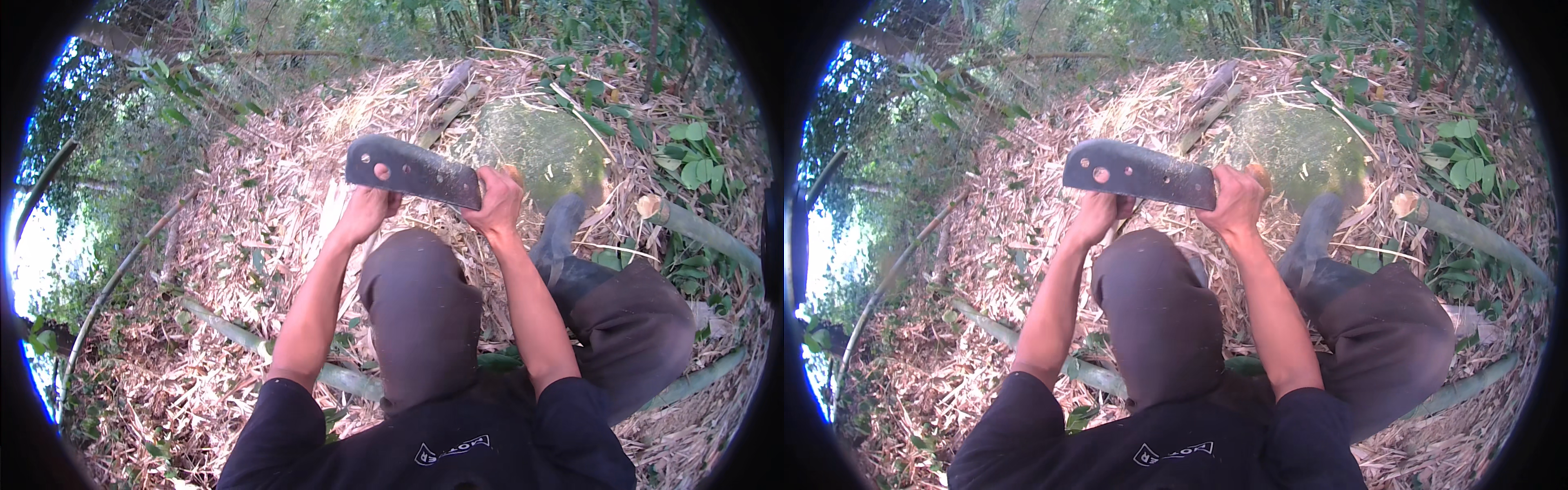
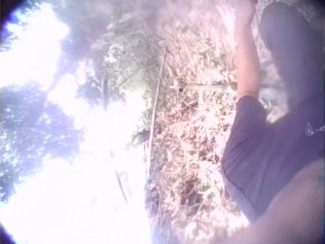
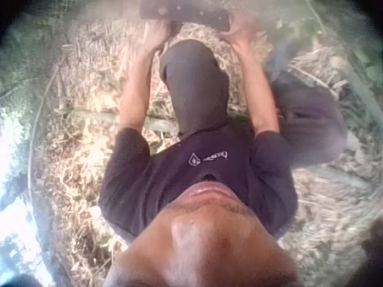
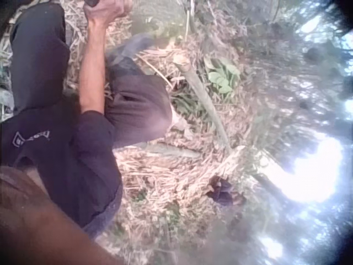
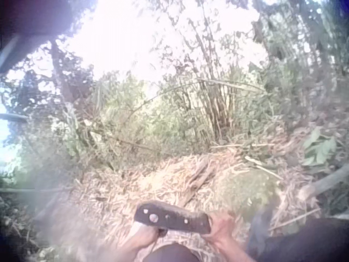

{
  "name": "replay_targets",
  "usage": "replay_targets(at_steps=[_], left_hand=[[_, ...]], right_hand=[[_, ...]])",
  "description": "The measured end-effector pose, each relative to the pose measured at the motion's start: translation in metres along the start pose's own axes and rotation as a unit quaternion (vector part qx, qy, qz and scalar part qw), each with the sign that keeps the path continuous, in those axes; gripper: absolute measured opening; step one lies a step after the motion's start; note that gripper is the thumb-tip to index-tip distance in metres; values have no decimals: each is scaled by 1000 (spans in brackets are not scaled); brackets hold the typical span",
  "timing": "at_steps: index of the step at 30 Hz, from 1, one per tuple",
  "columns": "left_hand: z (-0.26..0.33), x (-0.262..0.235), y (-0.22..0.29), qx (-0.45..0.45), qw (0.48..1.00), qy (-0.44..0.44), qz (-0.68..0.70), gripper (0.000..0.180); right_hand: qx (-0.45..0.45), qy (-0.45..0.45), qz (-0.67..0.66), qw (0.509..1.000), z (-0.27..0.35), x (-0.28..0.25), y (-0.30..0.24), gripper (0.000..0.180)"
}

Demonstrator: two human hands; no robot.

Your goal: The person sits on the forest floor and uses a large machete to shave thin strips from a piece of bamboo. They hold the bamboo against their leg and repeatedly scrape the blade along it to create fine shavings.

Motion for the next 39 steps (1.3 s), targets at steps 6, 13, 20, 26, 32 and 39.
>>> replay_targets(at_steps=[6, 13, 20, 26, 32, 39], left_hand=[[25, 17, -3, 21, 988, -11, 152, 44], [27, 29, -28, -46, 980, -7, 193, 21], [52, 19, -33, -27, 978, 35, 205, 29], [44, 9, -50, -35, 962, 61, 265, 19], [28, -9, -68, -10, 995, 80, 66, 16], [59, -16, -77, -59, 990, 131, -8, 25]], right_hand=[[-24, -45, -64, 997, 3, 32, -16, 25], [42, -73, -208, 974, -10, 40, -30, 20], [-31, -61, -49, 996, -3, 23, -39, 21], [-116, -43, -5, 992, 8, 38, -41, 11], [-140, -72, 5, 988, 10, 49, -34, 14], [-145, -59, -8, 988, 6, 48, -37, 15]])
Point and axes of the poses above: each hand's wrist, its own z-axis away from the middle knuckle, its own x-axis out of the palm, y = z × x, the point moved 6 cm from there along -z, towards the middle knuckle, and after that the axes turned 9 degrees about -x, right-handed, at the moved point
